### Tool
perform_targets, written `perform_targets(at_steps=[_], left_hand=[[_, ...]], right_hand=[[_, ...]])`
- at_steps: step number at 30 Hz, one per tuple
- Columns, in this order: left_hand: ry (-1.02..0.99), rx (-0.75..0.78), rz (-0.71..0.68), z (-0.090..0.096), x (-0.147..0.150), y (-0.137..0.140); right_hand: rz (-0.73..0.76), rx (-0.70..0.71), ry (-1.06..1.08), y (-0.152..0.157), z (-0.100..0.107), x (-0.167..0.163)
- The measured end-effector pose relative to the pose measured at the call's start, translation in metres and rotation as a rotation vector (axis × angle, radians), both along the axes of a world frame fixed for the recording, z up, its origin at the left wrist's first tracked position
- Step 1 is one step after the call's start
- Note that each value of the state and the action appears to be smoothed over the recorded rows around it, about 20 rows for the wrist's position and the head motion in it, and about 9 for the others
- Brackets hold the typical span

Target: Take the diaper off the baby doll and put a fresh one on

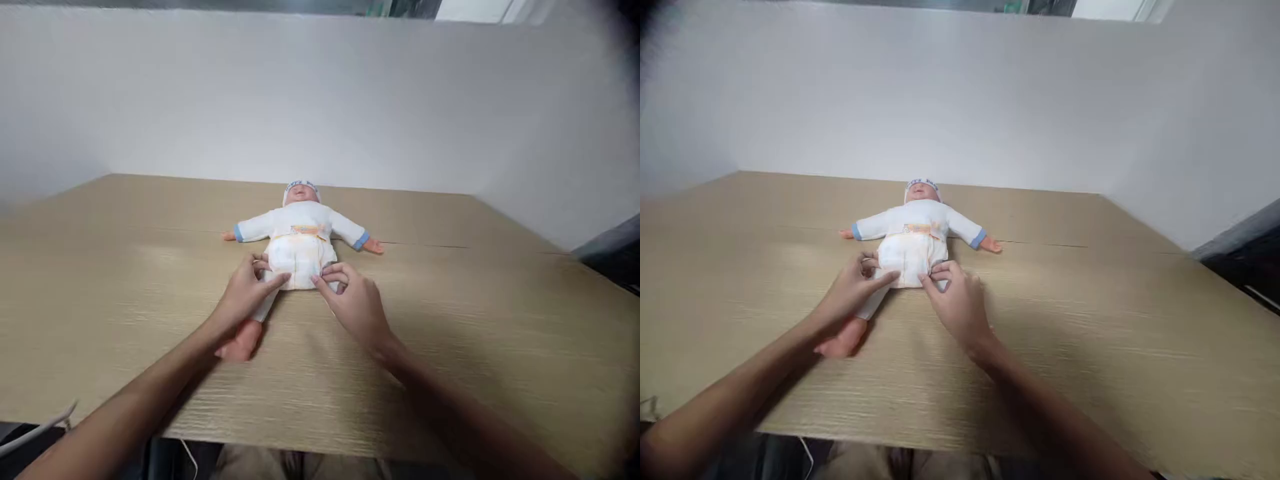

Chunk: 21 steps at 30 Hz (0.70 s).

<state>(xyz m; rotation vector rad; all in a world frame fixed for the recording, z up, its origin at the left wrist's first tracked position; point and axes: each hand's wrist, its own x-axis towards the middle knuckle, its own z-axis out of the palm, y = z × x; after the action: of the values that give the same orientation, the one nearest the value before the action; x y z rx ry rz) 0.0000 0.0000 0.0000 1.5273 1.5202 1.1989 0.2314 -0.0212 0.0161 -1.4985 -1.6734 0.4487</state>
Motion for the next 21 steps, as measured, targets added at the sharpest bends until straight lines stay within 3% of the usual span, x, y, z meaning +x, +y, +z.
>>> perform_targets(at_steps=[5,9,14,21], left_hand=[[-0.025,-0.042,-0.158,0.005,0.0,0.0],[-0.166,-0.201,-0.287,0.018,-0.001,0.004],[-0.457,-0.364,-0.395,0.017,-0.007,0.009],[-0.44,-0.164,-0.327,0.006,0.0,0.007]], right_hand=[[0.076,0.0,-0.053,0.003,-0.002,-0.004],[0.134,-0.044,-0.072,0.008,0.0,-0.009],[0.173,-0.232,0.149,0.018,-0.005,-0.007],[0.183,-0.214,0.2,0.019,-0.011,-0.007]])
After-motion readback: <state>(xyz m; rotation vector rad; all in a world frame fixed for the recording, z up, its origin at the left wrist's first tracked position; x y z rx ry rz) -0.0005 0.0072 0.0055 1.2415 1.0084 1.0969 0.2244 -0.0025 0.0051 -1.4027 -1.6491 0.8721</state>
